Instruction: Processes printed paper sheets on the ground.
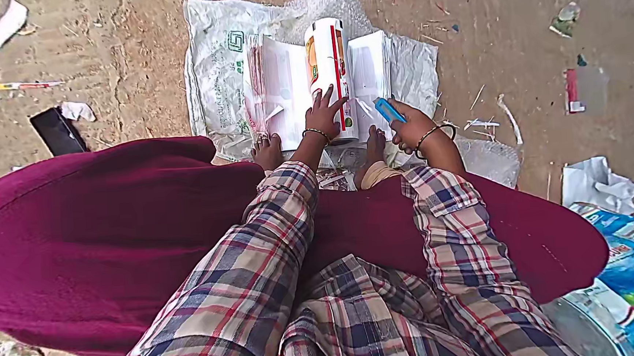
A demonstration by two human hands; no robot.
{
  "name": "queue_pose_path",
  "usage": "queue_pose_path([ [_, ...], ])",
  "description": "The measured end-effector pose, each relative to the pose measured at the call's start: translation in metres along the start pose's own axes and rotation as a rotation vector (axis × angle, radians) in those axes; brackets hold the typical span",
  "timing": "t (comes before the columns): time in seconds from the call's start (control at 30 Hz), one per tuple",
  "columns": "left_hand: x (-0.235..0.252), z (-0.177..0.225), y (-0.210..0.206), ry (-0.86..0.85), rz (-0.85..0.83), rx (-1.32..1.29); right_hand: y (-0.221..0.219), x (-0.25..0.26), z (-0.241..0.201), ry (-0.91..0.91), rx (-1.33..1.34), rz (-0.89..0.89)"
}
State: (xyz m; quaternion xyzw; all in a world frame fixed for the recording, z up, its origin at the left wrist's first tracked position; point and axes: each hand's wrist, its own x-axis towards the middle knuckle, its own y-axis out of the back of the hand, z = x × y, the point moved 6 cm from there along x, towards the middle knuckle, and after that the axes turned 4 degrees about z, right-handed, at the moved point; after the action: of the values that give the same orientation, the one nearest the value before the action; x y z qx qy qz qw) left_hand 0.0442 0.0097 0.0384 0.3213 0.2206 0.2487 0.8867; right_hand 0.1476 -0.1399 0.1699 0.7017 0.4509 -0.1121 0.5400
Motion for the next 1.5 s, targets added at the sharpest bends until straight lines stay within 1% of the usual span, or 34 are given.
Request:
queue_pose_path([
  [0.07, 0.003, 0.018, -0.012, -0.115, -0.096, 0.118, 0.022, -0.001, -0.005, 0.020, 0.120, 0.066],
  [0.13, -0.001, 0.027, -0.030, -0.158, -0.147, 0.188, 0.026, 0.000, 0.001, 0.023, 0.228, 0.108],
  [0.27, -0.006, 0.029, -0.047, -0.228, -0.044, 0.188, 0.024, 0.014, 0.008, 0.041, 0.293, 0.150],
  [0.37, -0.009, 0.030, -0.050, -0.266, -0.049, 0.195, 0.015, 0.020, 0.004, 0.076, 0.392, 0.135],
  [0.43, -0.018, 0.036, -0.051, -0.260, -0.057, 0.196, 0.010, 0.024, 0.003, 0.098, 0.454, 0.136],
  [0.5, -0.029, 0.044, -0.051, -0.234, -0.076, 0.249, 0.006, 0.028, 0.001, 0.112, 0.531, 0.145],
  [0.57, -0.042, 0.055, -0.055, -0.268, -0.110, 0.307, 0.005, 0.030, 0.001, 0.120, 0.603, 0.176],
  [0.63, -0.058, 0.063, -0.067, -0.352, -0.229, 0.387, 0.005, 0.033, 0.002, 0.140, 0.666, 0.210],
  [0.67, -0.070, 0.063, -0.081, -0.375, -0.336, 0.439, 0.004, 0.035, 0.004, 0.148, 0.695, 0.223],
  [0.7, -0.084, 0.060, -0.098, -0.356, -0.461, 0.478, 0.002, 0.037, 0.006, 0.155, 0.716, 0.231],
  [0.73, -0.096, 0.053, -0.114, -0.294, -0.582, 0.502, 0.001, 0.039, 0.007, 0.154, 0.732, 0.233],
  [0.77, -0.107, 0.042, -0.128, -0.190, -0.689, 0.507, -0.001, 0.042, 0.008, 0.149, 0.742, 0.227],
  [0.8, -0.115, 0.030, -0.140, -0.090, -0.765, 0.508, -0.004, 0.045, 0.010, 0.135, 0.745, 0.223],
  [0.83, -0.118, 0.019, -0.145, -0.036, -0.799, 0.506, -0.008, 0.050, 0.014, 0.116, 0.736, 0.225],
  [0.9, -0.107, 0.006, -0.139, -0.034, -0.781, 0.473, -0.018, 0.060, 0.023, 0.086, 0.663, 0.240],
  [0.93, -0.097, 0.006, -0.127, -0.035, -0.751, 0.439, -0.024, 0.066, 0.028, 0.080, 0.602, 0.264],
  [0.97, -0.086, 0.008, -0.110, -0.016, -0.683, 0.383, -0.032, 0.072, 0.033, 0.079, 0.526, 0.287],
  [1.03, -0.065, 0.008, -0.073, 0.038, -0.424, 0.278, -0.045, 0.082, 0.038, 0.128, 0.394, 0.291],
  [1.07, -0.059, 0.009, -0.054, 0.071, -0.300, 0.279, -0.054, 0.086, 0.038, 0.172, 0.340, 0.276],
  [1.1, -0.057, 0.011, -0.038, 0.103, -0.205, 0.304, -0.063, 0.090, 0.038, 0.224, 0.291, 0.257],
  [1.17, -0.055, 0.014, -0.019, 0.104, -0.081, 0.335, -0.082, 0.098, 0.039, 0.320, 0.259, 0.225],
  [1.27, -0.046, 0.016, -0.016, 0.070, 0.005, 0.299, -0.096, 0.109, 0.044, 0.383, 0.274, 0.296],
  [1.37, -0.039, 0.023, -0.018, 0.103, 0.047, 0.247, -0.098, 0.112, 0.051, 0.440, 0.484, 0.273],
  [1.5, -0.031, 0.027, -0.016, 0.093, 0.039, 0.234, -0.086, 0.122, 0.059, 0.405, 0.587, 0.373],
])
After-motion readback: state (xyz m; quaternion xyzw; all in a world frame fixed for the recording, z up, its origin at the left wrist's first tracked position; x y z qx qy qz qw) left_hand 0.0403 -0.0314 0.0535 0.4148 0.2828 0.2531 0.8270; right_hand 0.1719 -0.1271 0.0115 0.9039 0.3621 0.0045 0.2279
